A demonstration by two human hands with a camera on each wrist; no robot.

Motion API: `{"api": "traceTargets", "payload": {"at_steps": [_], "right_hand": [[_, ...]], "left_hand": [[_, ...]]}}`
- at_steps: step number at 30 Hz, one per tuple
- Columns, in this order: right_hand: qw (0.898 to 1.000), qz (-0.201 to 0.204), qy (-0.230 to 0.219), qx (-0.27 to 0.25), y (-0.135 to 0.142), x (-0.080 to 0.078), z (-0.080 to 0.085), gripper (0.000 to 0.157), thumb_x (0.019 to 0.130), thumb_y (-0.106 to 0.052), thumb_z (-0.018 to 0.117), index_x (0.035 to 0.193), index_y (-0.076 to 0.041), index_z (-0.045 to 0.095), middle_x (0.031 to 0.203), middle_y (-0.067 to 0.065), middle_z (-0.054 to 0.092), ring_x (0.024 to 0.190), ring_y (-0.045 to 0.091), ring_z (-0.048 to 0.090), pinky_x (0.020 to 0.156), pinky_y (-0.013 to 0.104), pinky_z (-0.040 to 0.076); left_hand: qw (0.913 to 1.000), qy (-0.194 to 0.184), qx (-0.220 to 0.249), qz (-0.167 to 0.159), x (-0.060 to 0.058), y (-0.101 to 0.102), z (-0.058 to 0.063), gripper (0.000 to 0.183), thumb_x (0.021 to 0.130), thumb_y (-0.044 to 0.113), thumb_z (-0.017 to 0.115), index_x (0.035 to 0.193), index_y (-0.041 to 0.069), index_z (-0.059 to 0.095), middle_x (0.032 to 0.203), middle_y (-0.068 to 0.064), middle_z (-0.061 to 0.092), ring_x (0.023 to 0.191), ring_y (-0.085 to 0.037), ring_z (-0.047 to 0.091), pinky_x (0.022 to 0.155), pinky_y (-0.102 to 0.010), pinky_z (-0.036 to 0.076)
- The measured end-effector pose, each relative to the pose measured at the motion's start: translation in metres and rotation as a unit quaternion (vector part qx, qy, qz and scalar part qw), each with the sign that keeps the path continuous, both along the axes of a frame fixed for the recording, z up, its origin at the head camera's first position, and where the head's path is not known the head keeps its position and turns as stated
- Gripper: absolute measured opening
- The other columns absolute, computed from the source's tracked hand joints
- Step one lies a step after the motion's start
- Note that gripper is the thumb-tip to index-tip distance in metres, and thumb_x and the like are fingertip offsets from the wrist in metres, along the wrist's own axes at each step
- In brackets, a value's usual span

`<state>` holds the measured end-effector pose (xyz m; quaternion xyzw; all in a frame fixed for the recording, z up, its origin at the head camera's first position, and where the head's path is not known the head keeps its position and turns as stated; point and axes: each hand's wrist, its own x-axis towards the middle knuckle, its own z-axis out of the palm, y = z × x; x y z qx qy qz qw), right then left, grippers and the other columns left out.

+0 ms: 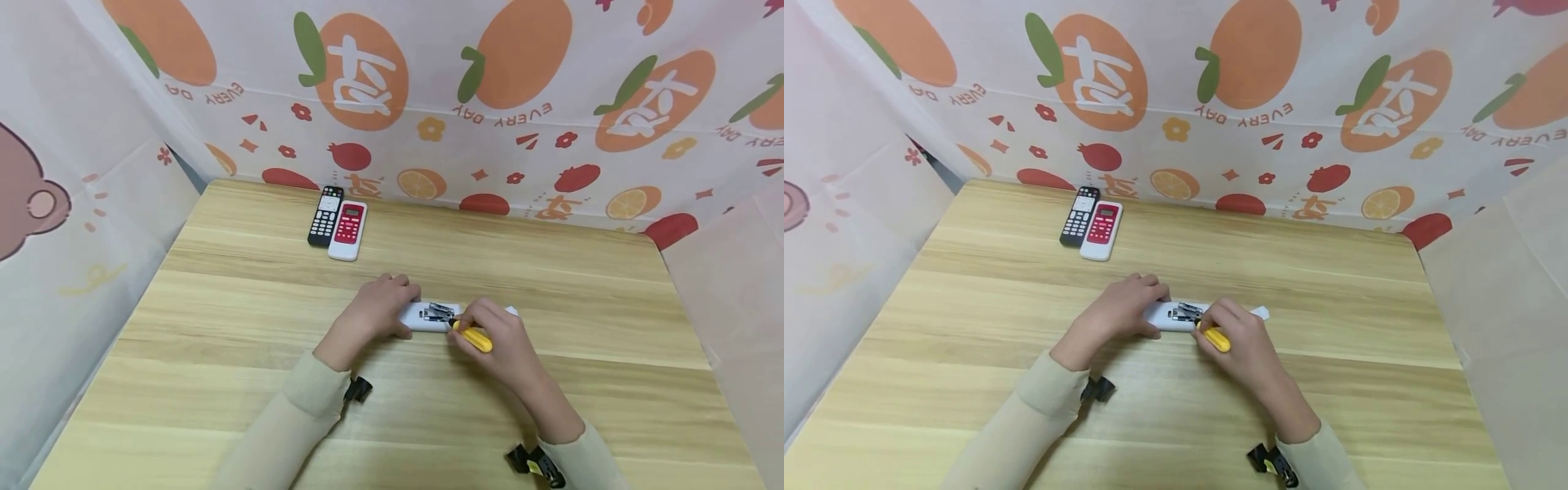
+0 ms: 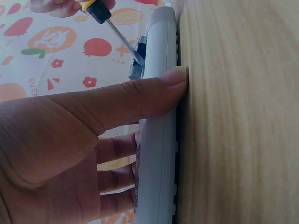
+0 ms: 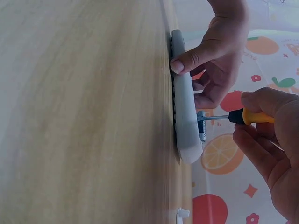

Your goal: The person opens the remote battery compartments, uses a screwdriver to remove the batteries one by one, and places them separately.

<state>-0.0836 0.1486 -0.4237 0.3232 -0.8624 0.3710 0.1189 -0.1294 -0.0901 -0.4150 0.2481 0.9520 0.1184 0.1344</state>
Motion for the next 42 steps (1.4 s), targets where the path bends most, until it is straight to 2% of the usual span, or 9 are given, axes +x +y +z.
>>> {"api": "traceTargets", "payload": {"at_steps": [7, 18, 21, 25, 28, 32, 35, 39, 42], "right_hand": [[1.0, -0.002, -0.006, -0.006, 0.001, 0.0, 0.001, 0.023, 0.081, -0.012, 0.082, 0.087, -0.016, 0.06, 0.093, -0.008, 0.062, 0.091, 0.009, 0.063, 0.083, 0.019, 0.053], [0.999, -0.037, -0.015, -0.009, 0.006, -0.006, 0.01, 0.024, 0.08, -0.012, 0.083, 0.088, -0.016, 0.06, 0.093, -0.006, 0.065, 0.088, 0.011, 0.066, 0.076, 0.026, 0.057], [0.997, -0.072, -0.022, -0.008, 0.004, -0.026, 0.015, 0.023, 0.081, -0.016, 0.084, 0.09, -0.014, 0.063, 0.094, -0.004, 0.065, 0.086, 0.012, 0.064, 0.074, 0.027, 0.055], [0.992, -0.104, -0.07, -0.012, -0.006, -0.069, 0.014, 0.021, 0.082, -0.019, 0.083, 0.092, -0.015, 0.066, 0.098, -0.002, 0.066, 0.09, 0.013, 0.06, 0.08, 0.03, 0.049], [0.99, -0.087, -0.108, -0.017, -0.017, -0.095, 0.007, 0.017, 0.083, -0.017, 0.082, 0.091, -0.015, 0.066, 0.1, -0.001, 0.067, 0.095, 0.016, 0.06, 0.087, 0.033, 0.047], [0.989, -0.07, -0.128, -0.021, -0.031, -0.114, 0.001, 0.016, 0.084, -0.016, 0.081, 0.091, -0.014, 0.066, 0.099, 0.001, 0.068, 0.094, 0.018, 0.06, 0.086, 0.036, 0.048], [0.99, -0.073, -0.122, -0.023, -0.041, -0.126, 0.007, 0.016, 0.086, -0.015, 0.079, 0.093, -0.013, 0.065, 0.098, 0.0, 0.065, 0.09, 0.017, 0.058, 0.08, 0.033, 0.048], [0.987, -0.053, -0.144, -0.038, -0.061, -0.155, 0.021, 0.008, 0.091, -0.009, 0.066, 0.099, -0.008, 0.066, 0.099, 0.005, 0.066, 0.089, 0.019, 0.058, 0.078, 0.033, 0.049], [0.984, -0.024, -0.177, 0.023, -0.077, -0.177, 0.025, 0.019, 0.094, -0.007, 0.056, 0.109, -0.005, 0.068, 0.109, 0.012, 0.068, 0.099, 0.024, 0.06, 0.086, 0.041, 0.05]], "left_hand": [[1.0, -0.002, 0.0, 0.001, 0.0, 0.0, 0.0, 0.06, 0.068, 0.039, 0.091, 0.117, 0.017, 0.065, 0.112, -0.003, 0.063, 0.096, -0.023, 0.055, 0.081, -0.039, 0.048], [0.9999, -0.01, -0.002, 0.001, -0.001, 0.001, 0.0, 0.06, 0.068, 0.037, 0.091, 0.118, 0.017, 0.064, 0.114, -0.003, 0.062, 0.098, -0.024, 0.054, 0.083, -0.039, 0.047], [1.0, -0.009, 0.001, 0.003, -0.001, 0.0, 0.001, 0.059, 0.068, 0.036, 0.092, 0.117, 0.017, 0.064, 0.113, -0.003, 0.062, 0.098, -0.023, 0.054, 0.083, -0.039, 0.047], [1.0, -0.004, -0.002, 0.0, 0.0, -0.001, 0.001, 0.059, 0.067, 0.037, 0.092, 0.116, 0.017, 0.064, 0.113, -0.003, 0.062, 0.097, -0.024, 0.054, 0.082, -0.039, 0.048], [1.0, -0.006, 0.001, -0.002, -0.001, -0.001, 0.001, 0.06, 0.067, 0.037, 0.092, 0.116, 0.017, 0.064, 0.114, -0.004, 0.062, 0.097, -0.024, 0.054, 0.082, -0.039, 0.048], [0.9999, -0.016, 0.005, 0.001, -0.001, -0.003, -0.001, 0.06, 0.067, 0.037, 0.092, 0.117, 0.017, 0.064, 0.115, -0.003, 0.062, 0.098, -0.024, 0.054, 0.083, -0.039, 0.047], [0.9998, -0.017, 0.003, 0.0, -0.001, -0.002, -0.003, 0.059, 0.067, 0.037, 0.092, 0.116, 0.018, 0.064, 0.115, -0.003, 0.062, 0.098, -0.023, 0.054, 0.082, -0.039, 0.047], [0.9998, -0.017, 0.005, 0.002, 0.0, -0.001, -0.003, 0.058, 0.067, 0.037, 0.092, 0.115, 0.018, 0.065, 0.114, -0.002, 0.062, 0.098, -0.023, 0.053, 0.082, -0.039, 0.047], [0.9999, -0.014, 0.005, 0.003, 0.0, -0.001, -0.002, 0.058, 0.067, 0.037, 0.092, 0.114, 0.018, 0.064, 0.112, -0.002, 0.061, 0.097, -0.023, 0.053, 0.082, -0.039, 0.047]]}}
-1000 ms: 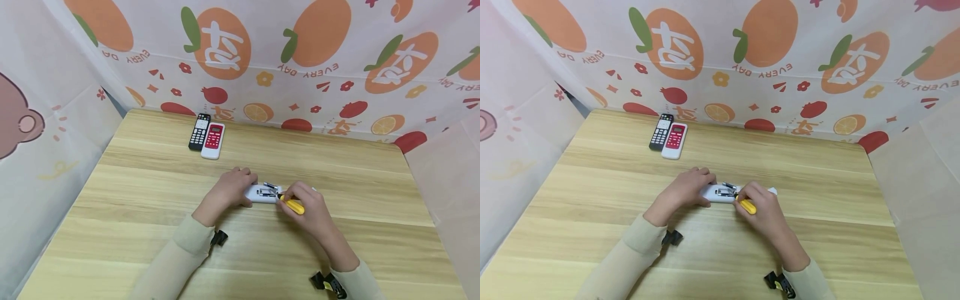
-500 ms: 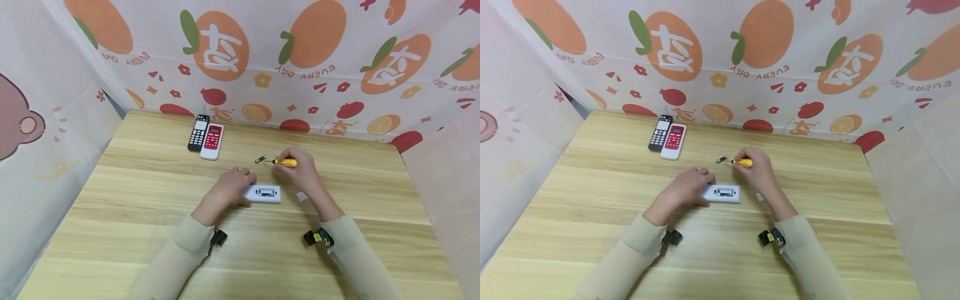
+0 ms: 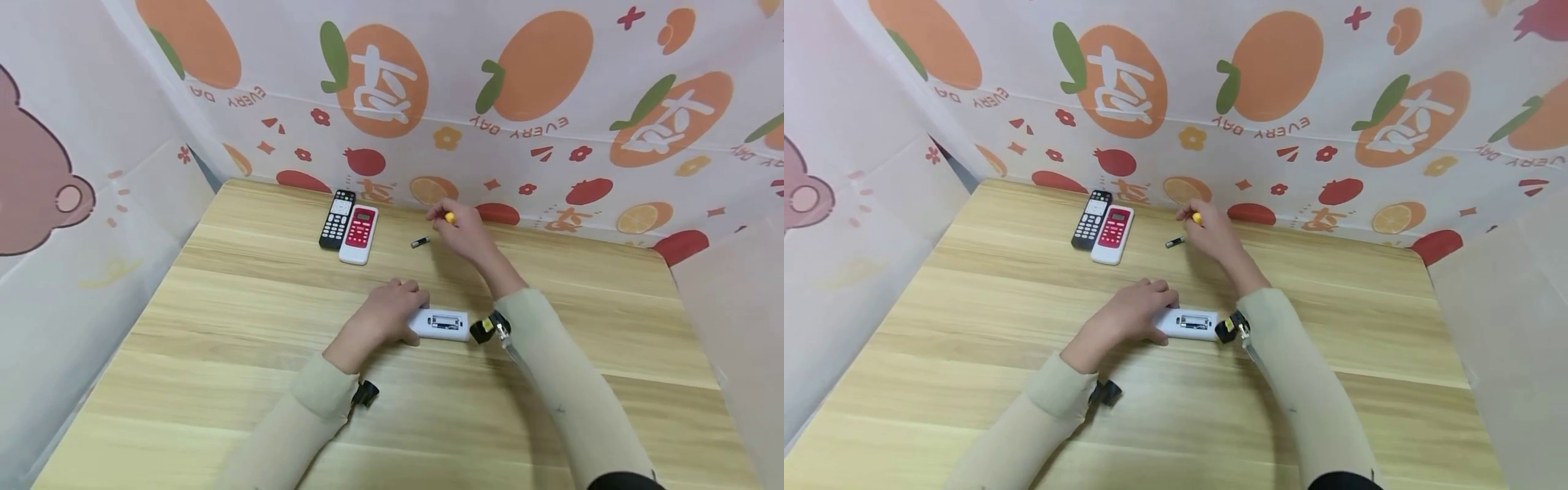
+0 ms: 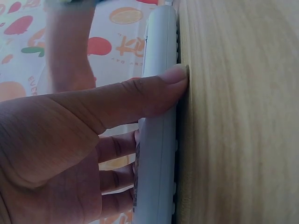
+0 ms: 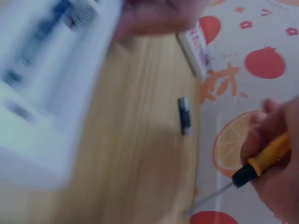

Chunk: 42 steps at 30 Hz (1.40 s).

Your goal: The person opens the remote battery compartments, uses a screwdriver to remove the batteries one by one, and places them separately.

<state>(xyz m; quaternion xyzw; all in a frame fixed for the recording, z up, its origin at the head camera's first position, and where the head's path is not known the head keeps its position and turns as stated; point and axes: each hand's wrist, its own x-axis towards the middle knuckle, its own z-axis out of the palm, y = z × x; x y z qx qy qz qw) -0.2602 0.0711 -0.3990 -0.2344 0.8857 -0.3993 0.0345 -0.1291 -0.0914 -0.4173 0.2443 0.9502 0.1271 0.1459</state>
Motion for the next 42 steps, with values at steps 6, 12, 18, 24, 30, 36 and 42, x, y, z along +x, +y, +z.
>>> {"api": "traceTargets", "payload": {"at_steps": [6, 12, 18, 24, 30, 36, 42], "right_hand": [[0.955, 0.098, 0.001, 0.281, -0.017, -0.017, -0.013, 0.039, 0.099, -0.024, 0.059, 0.138, -0.02, 0.06, 0.135, 0.011, 0.055, 0.123, 0.03, 0.052, 0.105, 0.047, 0.042], [0.945, 0.078, 0.033, 0.317, -0.021, -0.015, -0.027, 0.014, 0.096, -0.027, 0.066, 0.105, -0.018, 0.068, 0.108, 0.003, 0.061, 0.099, 0.022, 0.056, 0.091, 0.041, 0.047], [0.95, 0.085, 0.023, 0.298, 0.004, 0.007, -0.022, 0.01, 0.095, -0.028, 0.068, 0.093, -0.019, 0.065, 0.093, -0.002, 0.065, 0.089, 0.019, 0.057, 0.085, 0.038, 0.047], [0.944, 0.111, -0.028, 0.309, 0.027, 0.041, -0.019, 0.012, 0.093, -0.033, 0.07, 0.094, -0.022, 0.066, 0.091, -0.005, 0.065, 0.084, 0.017, 0.058, 0.08, 0.038, 0.048], [0.95, 0.102, -0.014, 0.296, 0.033, 0.056, -0.025, 0.015, 0.092, -0.033, 0.073, 0.097, -0.021, 0.065, 0.091, -0.004, 0.064, 0.083, 0.018, 0.057, 0.078, 0.038, 0.048], [0.967, 0.088, -0.027, 0.236, 0.043, 0.059, -0.024, 0.022, 0.093, -0.034, 0.071, 0.109, -0.019, 0.066, 0.098, -0.004, 0.067, 0.089, 0.016, 0.061, 0.084, 0.039, 0.051], [0.993, 0.036, -0.003, 0.109, 0.064, 0.071, -0.004, 0.024, 0.102, -0.027, 0.056, 0.122, -0.015, 0.064, 0.102, 0.003, 0.067, 0.09, 0.019, 0.06, 0.082, 0.04, 0.05]], "left_hand": [[0.9999, 0.006, -0.002, -0.011, 0.001, 0.002, -0.002, 0.057, 0.067, 0.038, 0.091, 0.113, 0.019, 0.064, 0.111, -0.001, 0.06, 0.096, -0.023, 0.052, 0.081, -0.038, 0.047], [0.9999, 0.006, -0.01, -0.004, 0.001, -0.001, -0.001, 0.059, 0.068, 0.039, 0.091, 0.115, 0.018, 0.063, 0.111, -0.001, 0.06, 0.095, -0.022, 0.051, 0.08, -0.036, 0.046], [0.9999, 0.002, -0.012, -0.001, 0.001, 0.0, 0.0, 0.061, 0.069, 0.038, 0.091, 0.119, 0.018, 0.063, 0.113, -0.002, 0.06, 0.096, -0.022, 0.051, 0.081, -0.036, 0.046], [0.9998, 0.005, -0.016, -0.008, -0.001, 0.002, -0.001, 0.062, 0.068, 0.038, 0.091, 0.119, 0.018, 0.063, 0.115, -0.002, 0.06, 0.097, -0.023, 0.052, 0.082, -0.037, 0.047], [0.9997, 0.007, -0.021, -0.003, -0.002, 0.001, 0.0, 0.063, 0.069, 0.04, 0.091, 0.121, 0.018, 0.063, 0.117, -0.003, 0.06, 0.097, -0.023, 0.052, 0.082, -0.038, 0.048], [0.9999, 0.002, -0.014, -0.006, -0.002, 0.001, -0.001, 0.062, 0.069, 0.039, 0.091, 0.119, 0.017, 0.063, 0.116, -0.003, 0.06, 0.097, -0.023, 0.052, 0.082, -0.038, 0.048], [0.9998, 0.003, -0.017, -0.005, -0.001, 0.001, 0.0, 0.062, 0.068, 0.04, 0.091, 0.119, 0.018, 0.063, 0.115, -0.002, 0.061, 0.098, -0.022, 0.053, 0.083, -0.037, 0.047]]}}
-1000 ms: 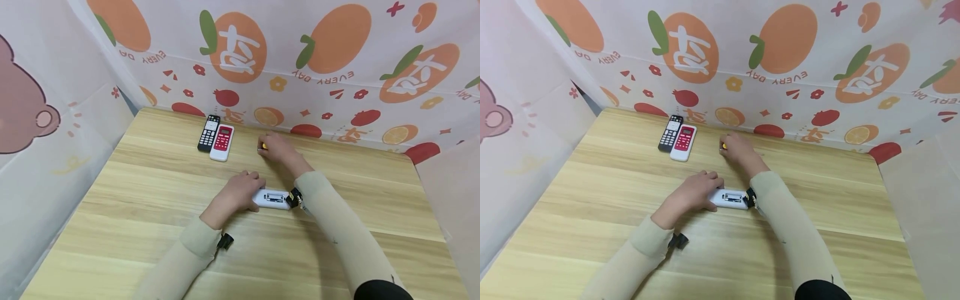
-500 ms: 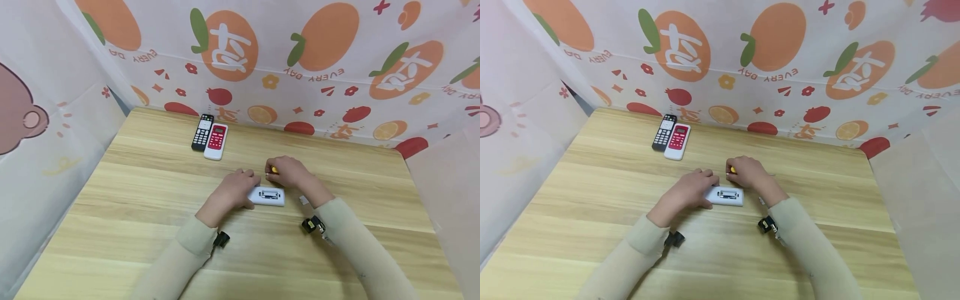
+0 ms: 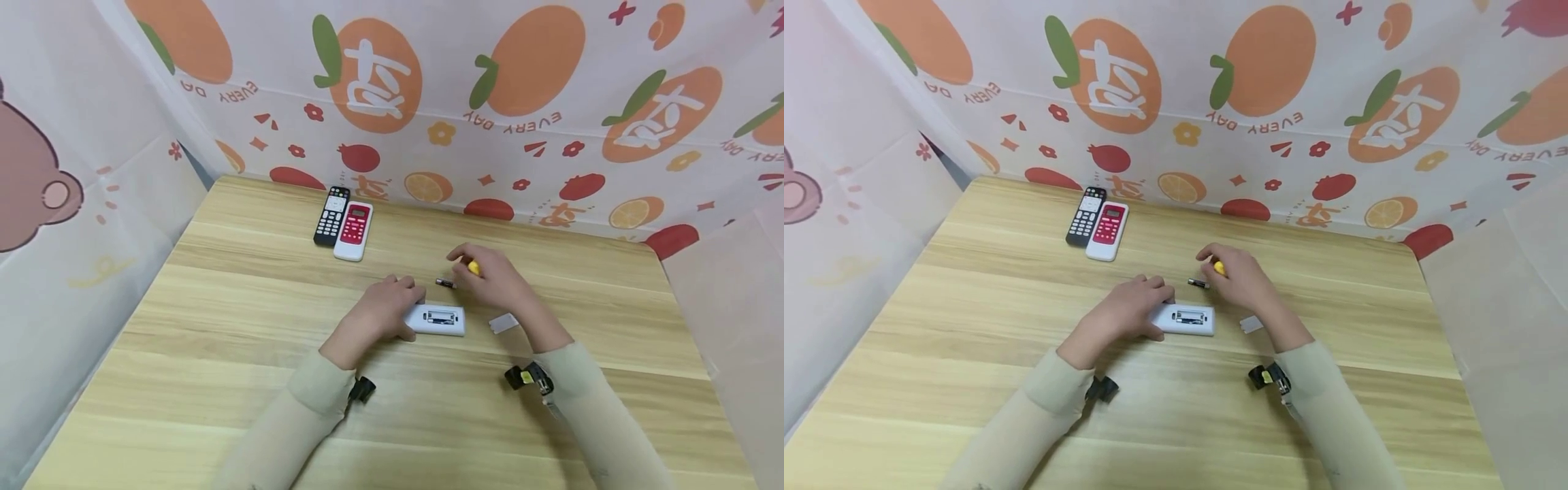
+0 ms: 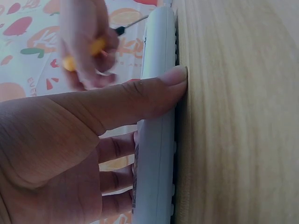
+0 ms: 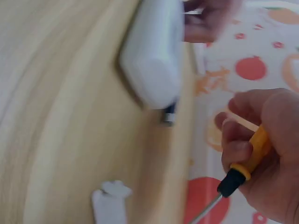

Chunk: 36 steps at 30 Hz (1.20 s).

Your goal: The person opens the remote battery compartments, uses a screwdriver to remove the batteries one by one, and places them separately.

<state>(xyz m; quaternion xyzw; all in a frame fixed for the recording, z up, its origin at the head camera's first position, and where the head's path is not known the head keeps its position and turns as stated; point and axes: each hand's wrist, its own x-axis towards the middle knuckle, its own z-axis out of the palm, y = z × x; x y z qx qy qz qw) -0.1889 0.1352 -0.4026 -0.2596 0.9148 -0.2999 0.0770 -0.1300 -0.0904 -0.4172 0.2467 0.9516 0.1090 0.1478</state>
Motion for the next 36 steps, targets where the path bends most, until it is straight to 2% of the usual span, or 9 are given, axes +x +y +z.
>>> {"api": "traceTargets", "payload": {"at_steps": [3, 6, 8, 11, 15, 21, 26, 32, 36], "right_hand": [[0.996, -0.042, 0.017, -0.081, 0.011, 0.01, 0.009, 0.022, 0.104, -0.024, 0.051, 0.119, -0.015, 0.064, 0.097, 0.003, 0.066, 0.082, 0.022, 0.062, 0.072, 0.034, 0.053], [0.982, -0.085, 0.035, -0.166, 0.018, 0.018, 0.014, 0.02, 0.103, -0.019, 0.051, 0.113, -0.011, 0.065, 0.092, 0.003, 0.065, 0.079, 0.026, 0.063, 0.065, 0.029, 0.054], [0.972, -0.111, 0.057, -0.199, 0.019, 0.021, 0.014, 0.02, 0.103, -0.019, 0.05, 0.109, -0.009, 0.066, 0.093, 0.004, 0.065, 0.079, 0.025, 0.061, 0.063, 0.026, 0.052], [0.967, -0.143, 0.112, -0.178, 0.017, 0.018, 0.006, 0.027, 0.103, -0.028, 0.05, 0.1, -0.008, 0.068, 0.09, 0.004, 0.065, 0.075, 0.019, 0.056, 0.062, 0.026, 0.046], [0.966, -0.168, 0.16, -0.117, 0.011, 0.013, -0.009, 0.043, 0.102, -0.047, 0.048, 0.086, -0.012, 0.068, 0.077, 0.002, 0.062, 0.066, 0.017, 0.05, 0.057, 0.031, 0.039], [0.968, -0.17, 0.154, -0.103, 0.008, 0.019, -0.019, 0.045, 0.099, -0.053, 0.052, 0.086, -0.013, 0.069, 0.072, 0.001, 0.059, 0.063, 0.017, 0.05, 0.055, 0.03, 0.038], [0.962, -0.185, 0.142, -0.139, 0.013, 0.026, -0.02, 0.042, 0.098, -0.05, 0.057, 0.086, -0.012, 0.069, 0.068, 0.001, 0.058, 0.057, 0.018, 0.048, 0.049, 0.027, 0.035], [0.952, -0.199, 0.078, -0.218, 0.02, 0.039, -0.013, 0.02, 0.092, -0.033, 0.072, 0.089, -0.013, 0.072, 0.076, 0.003, 0.063, 0.06, 0.018, 0.051, 0.051, 0.023, 0.041], [0.951, -0.174, 0.021, -0.253, 0.017, 0.052, -0.002, 0.016, 0.09, -0.018, 0.075, 0.101, -0.007, 0.073, 0.092, 0.008, 0.067, 0.068, 0.015, 0.055, 0.056, 0.021, 0.048]], "left_hand": [[1.0, -0.003, 0.005, 0.0, 0.0, 0.001, 0.0, 0.063, 0.068, 0.039, 0.091, 0.119, 0.018, 0.063, 0.115, -0.003, 0.061, 0.098, -0.023, 0.053, 0.083, -0.038, 0.047], [1.0, -0.003, 0.008, 0.002, 0.0, 0.001, 0.0, 0.063, 0.067, 0.038, 0.092, 0.119, 0.018, 0.063, 0.115, -0.003, 0.061, 0.098, -0.023, 0.053, 0.084, -0.038, 0.047], [1.0, 0.0, 0.008, 0.004, 0.0, -0.001, 0.0, 0.062, 0.067, 0.038, 0.092, 0.118, 0.018, 0.063, 0.114, -0.002, 0.061, 0.097, -0.022, 0.052, 0.084, -0.038, 0.046], [0.9999, 0.003, 0.009, 0.006, 0.0, -0.002, -0.001, 0.061, 0.067, 0.038, 0.092, 0.116, 0.018, 0.062, 0.113, -0.001, 0.06, 0.097, -0.022, 0.052, 0.084, -0.038, 0.046], [0.9999, 0.001, 0.01, 0.006, 0.001, -0.003, -0.004, 0.061, 0.066, 0.038, 0.092, 0.115, 0.018, 0.062, 0.113, -0.001, 0.06, 0.097, -0.022, 0.052, 0.083, -0.038, 0.046], [0.9999, 0.003, 0.015, 0.002, 0.001, -0.001, -0.003, 0.061, 0.067, 0.038, 0.092, 0.116, 0.019, 0.062, 0.114, -0.002, 0.061, 0.098, -0.022, 0.052, 0.084, -0.038, 0.046], [0.9999, 0.0, 0.015, 0.002, 0.001, 0.0, -0.002, 0.06, 0.067, 0.037, 0.092, 0.116, 0.018, 0.062, 0.114, -0.002, 0.06, 0.098, -0.023, 0.053, 0.085, -0.038, 0.046], [0.9999, -0.003, 0.014, 0.005, 0.001, -0.001, -0.001, 0.06, 0.068, 0.037, 0.091, 0.117, 0.019, 0.062, 0.114, -0.002, 0.06, 0.099, -0.023, 0.052, 0.085, -0.038, 0.046], [0.9998, -0.007, 0.018, 0.004, 0.001, -0.002, 0.0, 0.06, 0.068, 0.037, 0.091, 0.117, 0.018, 0.062, 0.114, -0.002, 0.06, 0.099, -0.023, 0.052, 0.086, -0.038, 0.046]]}}
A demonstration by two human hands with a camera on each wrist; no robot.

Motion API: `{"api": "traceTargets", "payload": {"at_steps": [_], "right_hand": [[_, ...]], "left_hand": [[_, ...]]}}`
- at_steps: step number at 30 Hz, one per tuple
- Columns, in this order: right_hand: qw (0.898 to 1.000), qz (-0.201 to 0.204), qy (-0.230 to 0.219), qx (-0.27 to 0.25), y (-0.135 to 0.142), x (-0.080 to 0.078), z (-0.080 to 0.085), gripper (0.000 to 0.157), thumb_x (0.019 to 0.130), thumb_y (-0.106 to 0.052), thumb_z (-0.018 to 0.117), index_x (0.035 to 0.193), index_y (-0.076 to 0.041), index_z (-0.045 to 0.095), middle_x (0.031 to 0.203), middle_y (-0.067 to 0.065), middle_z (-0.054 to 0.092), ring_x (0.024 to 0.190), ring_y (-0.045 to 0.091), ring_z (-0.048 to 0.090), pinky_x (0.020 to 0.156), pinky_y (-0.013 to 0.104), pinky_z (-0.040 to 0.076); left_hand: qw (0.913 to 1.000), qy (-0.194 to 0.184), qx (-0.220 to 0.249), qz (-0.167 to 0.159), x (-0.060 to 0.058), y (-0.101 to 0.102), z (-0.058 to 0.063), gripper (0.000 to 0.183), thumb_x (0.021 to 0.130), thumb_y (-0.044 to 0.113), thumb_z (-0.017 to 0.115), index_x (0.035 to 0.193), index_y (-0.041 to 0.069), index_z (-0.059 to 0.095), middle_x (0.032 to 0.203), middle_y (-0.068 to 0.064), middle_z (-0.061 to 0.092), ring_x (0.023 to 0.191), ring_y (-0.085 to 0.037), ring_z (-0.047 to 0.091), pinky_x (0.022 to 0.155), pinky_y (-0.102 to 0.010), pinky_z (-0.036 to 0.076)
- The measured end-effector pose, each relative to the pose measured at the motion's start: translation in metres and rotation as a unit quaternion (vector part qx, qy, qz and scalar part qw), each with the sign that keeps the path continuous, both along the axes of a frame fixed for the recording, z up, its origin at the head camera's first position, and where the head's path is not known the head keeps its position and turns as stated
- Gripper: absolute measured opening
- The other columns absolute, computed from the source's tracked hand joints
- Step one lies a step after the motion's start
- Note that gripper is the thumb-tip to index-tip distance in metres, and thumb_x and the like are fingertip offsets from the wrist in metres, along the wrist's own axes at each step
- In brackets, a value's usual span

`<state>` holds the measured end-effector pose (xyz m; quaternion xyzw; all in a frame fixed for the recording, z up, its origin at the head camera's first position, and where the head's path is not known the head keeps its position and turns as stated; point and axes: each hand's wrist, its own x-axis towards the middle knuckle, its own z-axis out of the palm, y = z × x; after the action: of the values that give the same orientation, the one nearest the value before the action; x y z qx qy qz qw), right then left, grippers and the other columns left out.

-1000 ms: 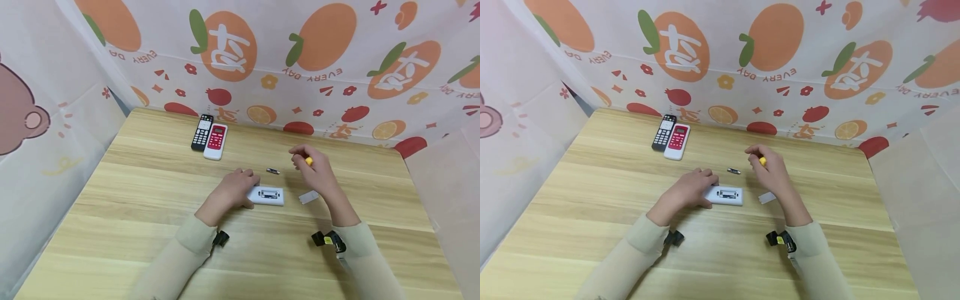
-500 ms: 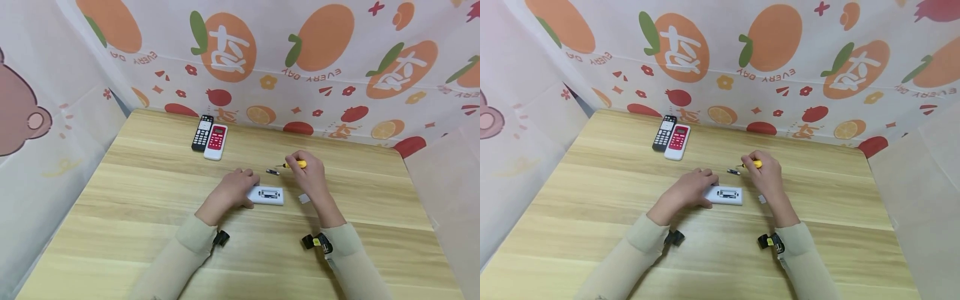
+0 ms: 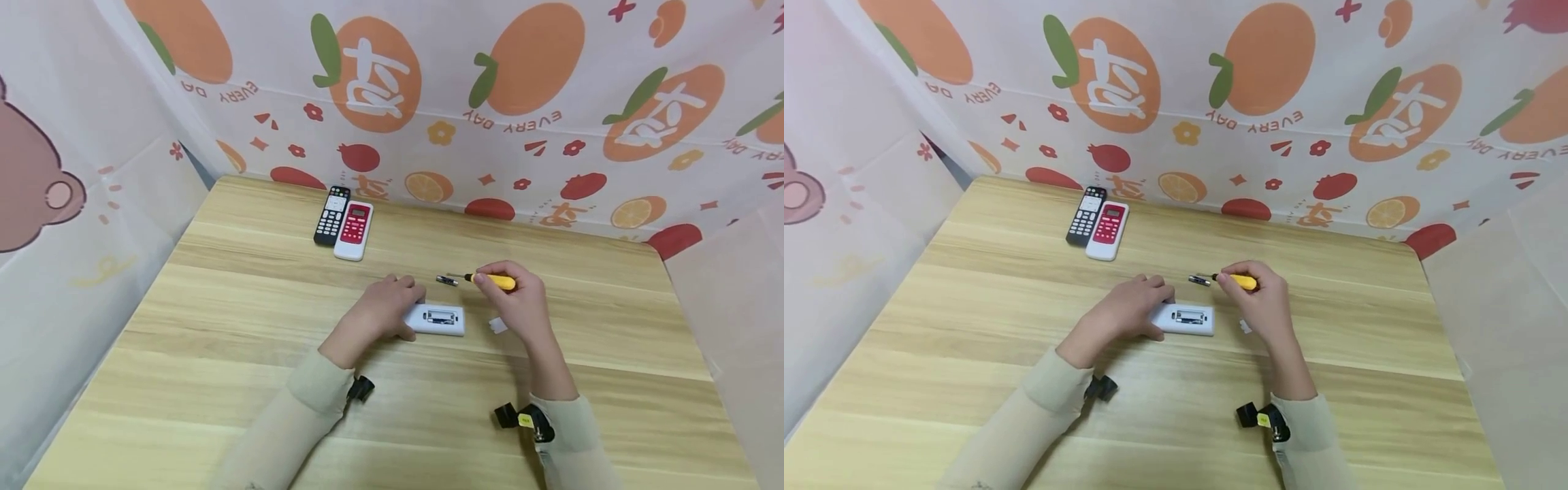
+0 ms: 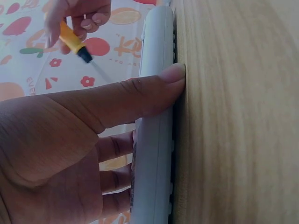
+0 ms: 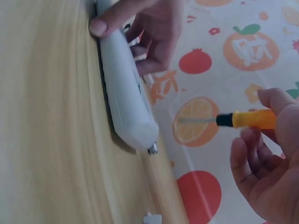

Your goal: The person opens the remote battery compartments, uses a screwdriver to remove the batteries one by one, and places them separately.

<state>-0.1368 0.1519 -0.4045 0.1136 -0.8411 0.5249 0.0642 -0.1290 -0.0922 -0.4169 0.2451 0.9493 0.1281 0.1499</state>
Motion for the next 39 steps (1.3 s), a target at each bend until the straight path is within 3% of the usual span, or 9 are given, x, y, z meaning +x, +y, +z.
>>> {"api": "traceTargets", "payload": {"at_steps": [3, 7, 13, 17, 24, 34, 39], "right_hand": [[0.999, 0.027, -0.017, -0.01, -0.006, 0.011, 0.013, 0.022, 0.089, -0.01, 0.075, 0.108, -0.001, 0.069, 0.098, 0.013, 0.066, 0.073, 0.016, 0.058, 0.062, 0.022, 0.051], [0.999, 0.044, -0.017, 0.0, -0.012, 0.02, 0.024, 0.024, 0.086, -0.006, 0.077, 0.107, 0.001, 0.067, 0.091, 0.012, 0.066, 0.074, 0.021, 0.061, 0.066, 0.022, 0.053], [0.996, 0.082, -0.014, 0.011, -0.009, 0.019, 0.013, 0.022, 0.088, -0.008, 0.076, 0.107, -0.004, 0.067, 0.091, 0.01, 0.069, 0.074, 0.028, 0.063, 0.064, 0.022, 0.054], [0.995, 0.094, 0.002, 0.029, -0.006, 0.016, 0.001, 0.022, 0.089, -0.014, 0.076, 0.109, -0.012, 0.068, 0.094, 0.004, 0.07, 0.075, 0.021, 0.064, 0.066, 0.023, 0.055], [0.987, 0.138, 0.046, 0.074, -0.011, 0.023, 0.006, 0.025, 0.091, -0.015, 0.072, 0.116, -0.015, 0.067, 0.107, -0.003, 0.067, 0.092, 0.011, 0.065, 0.077, 0.028, 0.058], [0.985, 0.136, 0.061, 0.09, -0.028, 0.035, 0.007, 0.011, 0.089, -0.01, 0.071, 0.099, -0.013, 0.068, 0.101, -0.003, 0.064, 0.089, 0.012, 0.066, 0.071, 0.027, 0.059], [0.98, 0.131, 0.088, 0.122, -0.036, 0.039, 0.007, 0.009, 0.086, -0.01, 0.072, 0.093, -0.013, 0.069, 0.096, -0.006, 0.062, 0.086, 0.009, 0.064, 0.07, 0.025, 0.058]], "left_hand": [[1.0, 0.0, -0.003, 0.005, 0.0, 0.0, 0.001, 0.061, 0.067, 0.037, 0.092, 0.117, 0.018, 0.062, 0.115, -0.002, 0.06, 0.099, -0.023, 0.052, 0.086, -0.038, 0.046], [1.0, -0.001, -0.003, 0.006, -0.001, 0.0, 0.001, 0.06, 0.067, 0.037, 0.092, 0.116, 0.018, 0.062, 0.114, -0.001, 0.06, 0.098, -0.023, 0.052, 0.085, -0.038, 0.046], [1.0, -0.008, 0.002, 0.004, -0.001, 0.001, 0.001, 0.061, 0.068, 0.037, 0.092, 0.118, 0.018, 0.063, 0.116, -0.002, 0.06, 0.1, -0.023, 0.053, 0.086, -0.039, 0.046], [1.0, -0.007, 0.001, 0.006, -0.001, 0.001, 0.001, 0.061, 0.068, 0.036, 0.092, 0.118, 0.018, 0.063, 0.116, -0.002, 0.061, 0.1, -0.023, 0.053, 0.087, -0.039, 0.046], [1.0, 0.0, 0.003, 0.005, -0.002, 0.002, -0.001, 0.06, 0.067, 0.036, 0.092, 0.117, 0.019, 0.063, 0.114, -0.002, 0.06, 0.098, -0.023, 0.053, 0.084, -0.038, 0.046], [1.0, -0.001, 0.003, 0.0, -0.002, 0.004, -0.004, 0.061, 0.07, 0.037, 0.091, 0.12, 0.018, 0.063, 0.116, -0.002, 0.06, 0.098, -0.023, 0.052, 0.084, -0.037, 0.045], [1.0, 0.002, -0.002, 0.001, -0.003, 0.004, -0.003, 0.063, 0.07, 0.038, 0.091, 0.122, 0.018, 0.063, 0.117, -0.003, 0.061, 0.099, -0.023, 0.053, 0.085, -0.036, 0.046]]}}
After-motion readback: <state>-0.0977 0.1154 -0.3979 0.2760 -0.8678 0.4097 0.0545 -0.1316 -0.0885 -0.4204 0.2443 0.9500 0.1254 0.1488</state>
